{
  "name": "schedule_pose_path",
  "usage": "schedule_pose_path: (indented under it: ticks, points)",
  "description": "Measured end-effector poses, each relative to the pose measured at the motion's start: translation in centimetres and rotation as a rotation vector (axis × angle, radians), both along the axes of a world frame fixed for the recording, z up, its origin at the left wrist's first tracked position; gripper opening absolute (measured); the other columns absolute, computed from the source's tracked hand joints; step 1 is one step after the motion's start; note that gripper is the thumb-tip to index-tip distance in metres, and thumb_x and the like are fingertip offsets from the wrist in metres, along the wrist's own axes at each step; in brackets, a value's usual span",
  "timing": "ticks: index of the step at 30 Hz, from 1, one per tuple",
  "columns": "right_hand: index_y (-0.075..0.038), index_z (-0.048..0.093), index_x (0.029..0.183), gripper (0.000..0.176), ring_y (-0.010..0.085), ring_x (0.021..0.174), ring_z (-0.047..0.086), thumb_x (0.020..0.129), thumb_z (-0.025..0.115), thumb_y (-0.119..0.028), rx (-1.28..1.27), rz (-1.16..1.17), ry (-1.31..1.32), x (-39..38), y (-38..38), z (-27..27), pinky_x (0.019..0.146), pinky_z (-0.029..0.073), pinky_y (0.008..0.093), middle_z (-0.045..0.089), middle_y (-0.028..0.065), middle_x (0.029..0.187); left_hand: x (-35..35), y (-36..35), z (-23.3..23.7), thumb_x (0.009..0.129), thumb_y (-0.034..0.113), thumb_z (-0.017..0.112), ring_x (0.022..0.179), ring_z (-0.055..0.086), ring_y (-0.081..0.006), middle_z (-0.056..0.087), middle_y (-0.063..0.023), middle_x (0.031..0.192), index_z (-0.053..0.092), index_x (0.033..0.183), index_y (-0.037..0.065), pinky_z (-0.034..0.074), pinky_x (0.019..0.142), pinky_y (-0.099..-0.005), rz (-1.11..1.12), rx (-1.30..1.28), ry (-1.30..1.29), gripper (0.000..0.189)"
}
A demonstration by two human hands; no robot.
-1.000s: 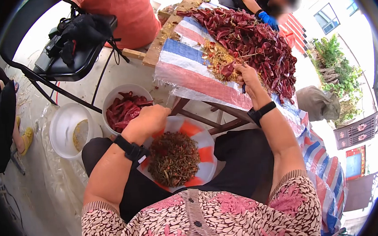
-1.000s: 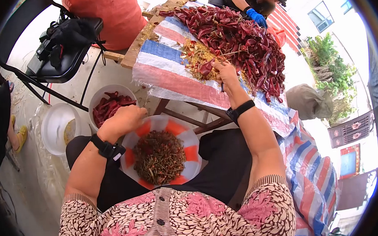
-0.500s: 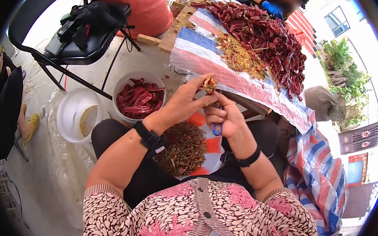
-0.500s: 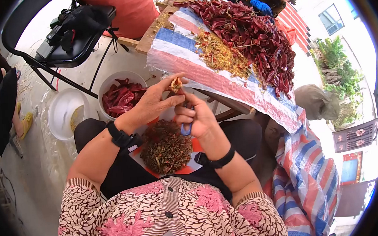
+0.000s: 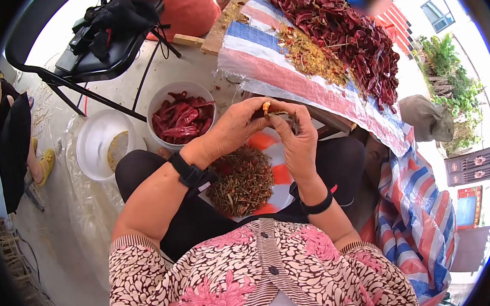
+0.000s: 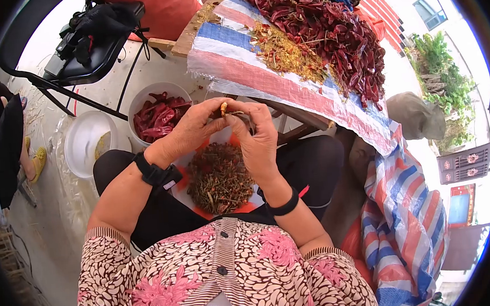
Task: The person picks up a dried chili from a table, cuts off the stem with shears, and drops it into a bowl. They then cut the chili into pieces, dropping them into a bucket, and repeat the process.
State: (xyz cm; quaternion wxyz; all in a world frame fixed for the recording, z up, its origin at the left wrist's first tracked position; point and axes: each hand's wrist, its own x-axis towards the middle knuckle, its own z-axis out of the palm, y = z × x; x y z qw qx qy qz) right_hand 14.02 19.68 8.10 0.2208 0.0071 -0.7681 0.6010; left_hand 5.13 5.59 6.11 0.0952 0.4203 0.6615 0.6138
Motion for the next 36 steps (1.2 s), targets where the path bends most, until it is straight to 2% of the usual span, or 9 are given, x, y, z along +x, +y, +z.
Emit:
schedule_pose_path:
  ticks: [7, 10, 11, 15, 18, 24, 26, 29, 36]
  points:
    - [-0.002, 0.063, 0.094, 0.009, 0.0119, 0.076, 0.056, 0.088, 0.066, -0.009, 0.553, -0.117, 0.234, -0.3, 1.4, 1.4, 0.067, 0.047, 0.0249, 0.060, 0.0038, 0.092, 0.1, 0.1, -0.4, 0.089, 0.005, 0.060, 0.083, 0.053, -0.0182, 0.059, -0.0113, 0.094, 0.053, 0.112, 0.001, 0.046, 0.078, -0.0304, -0.003, -0.052, 0.008, 0.025]
    - [-0.001, 0.061, 0.091, 0.015, 0.0067, 0.068, 0.051, 0.093, 0.061, -0.016, 0.114, -0.072, 0.186, -0.2, 1.4, 0.6, 0.059, 0.041, 0.0200, 0.062, 0.0022, 0.090, -0.1, 0.2, -0.8, 0.090, 0.005, 0.059, 0.084, 0.053, -0.0167, 0.058, -0.0105, 0.093, 0.053, 0.110, 0.001, 0.045, 0.078, -0.0297, -0.064, -0.138, -0.006, 0.022]
    - [-0.002, 0.058, 0.091, 0.022, 0.0035, 0.054, 0.042, 0.097, 0.056, -0.023, 0.007, -0.133, 0.098, -0.1, 1.5, 0.9, 0.050, 0.034, 0.0180, 0.059, 0.0000, 0.077, -0.1, 0.2, -1.0, 0.090, 0.005, 0.059, 0.084, 0.053, -0.0157, 0.058, -0.0098, 0.093, 0.054, 0.110, 0.002, 0.045, 0.078, -0.0292, -0.075, -0.158, -0.012, 0.021]
    - [-0.004, 0.058, 0.089, 0.026, 0.0006, 0.049, 0.034, 0.098, 0.054, -0.028, -0.289, -0.061, -0.064, 0.2, 2.3, 2.3, 0.044, 0.027, 0.0188, 0.046, -0.0044, 0.061, 0.3, 0.4, -0.9, 0.091, 0.006, 0.059, 0.085, 0.052, -0.0107, 0.059, -0.0056, 0.094, 0.054, 0.110, 0.002, 0.045, 0.078, -0.0271, -0.126, -0.135, -0.144, 0.020]
    - [-0.003, 0.058, 0.088, 0.026, -0.0003, 0.049, 0.032, 0.097, 0.055, -0.027, -0.087, -0.072, -0.081, 1.5, 2.6, 2.3, 0.044, 0.026, 0.0182, 0.051, -0.0032, 0.065, 0.4, 0.1, -0.5, 0.091, 0.008, 0.060, 0.087, 0.051, -0.0077, 0.059, -0.0023, 0.095, 0.055, 0.112, 0.003, 0.045, 0.080, -0.0251, -0.163, -0.097, -0.249, 0.022]
    - [-0.001, 0.057, 0.077, 0.026, 0.0083, 0.059, 0.046, 0.088, 0.067, -0.022, 0.334, 0.196, -0.261, 3.7, 4.4, -0.1, 0.054, 0.041, 0.0255, 0.052, 0.0037, 0.062, 0.0, -0.4, -0.6, 0.090, 0.008, 0.062, 0.090, 0.051, -0.0069, 0.059, -0.0009, 0.095, 0.058, 0.109, 0.003, 0.045, 0.082, -0.0238, -0.153, -0.160, -0.207, 0.020]
    - [-0.001, 0.058, 0.083, 0.024, 0.0169, 0.058, 0.051, 0.087, 0.068, -0.022, 0.516, 0.138, -0.249, 3.7, 4.2, 0.2, 0.057, 0.044, 0.0290, 0.057, 0.0082, 0.067, -0.4, -0.5, -1.3, 0.089, 0.008, 0.063, 0.088, 0.055, -0.0104, 0.061, -0.0034, 0.096, 0.059, 0.108, 0.002, 0.046, 0.081, -0.0253, -0.044, -0.177, -0.176, 0.020]
    - [-0.001, 0.061, 0.094, 0.021, 0.0087, 0.068, 0.053, 0.091, 0.063, -0.021, 0.457, 0.014, -0.230, 2.9, 4.4, -0.1, 0.064, 0.045, 0.0248, 0.060, 0.0050, 0.077, -2.4, -1.9, -2.9, 0.079, 0.014, 0.064, 0.090, 0.057, -0.0349, 0.063, -0.0124, 0.095, 0.061, 0.099, 0.006, 0.045, 0.079, -0.0438, 0.274, -0.445, 0.422, 0.022]
    - [-0.003, 0.061, 0.096, 0.029, 0.0156, 0.066, 0.057, 0.097, 0.050, -0.030, 0.664, -0.067, -0.407, -2.0, 11.0, 2.3, 0.063, 0.045, 0.0302, 0.059, 0.0065, 0.071, -5.8, -4.6, -5.5, 0.077, 0.013, 0.064, 0.098, 0.055, -0.0311, 0.063, -0.0116, 0.099, 0.058, 0.102, 0.008, 0.043, 0.082, -0.0441, 0.532, -0.991, 0.431, 0.026]
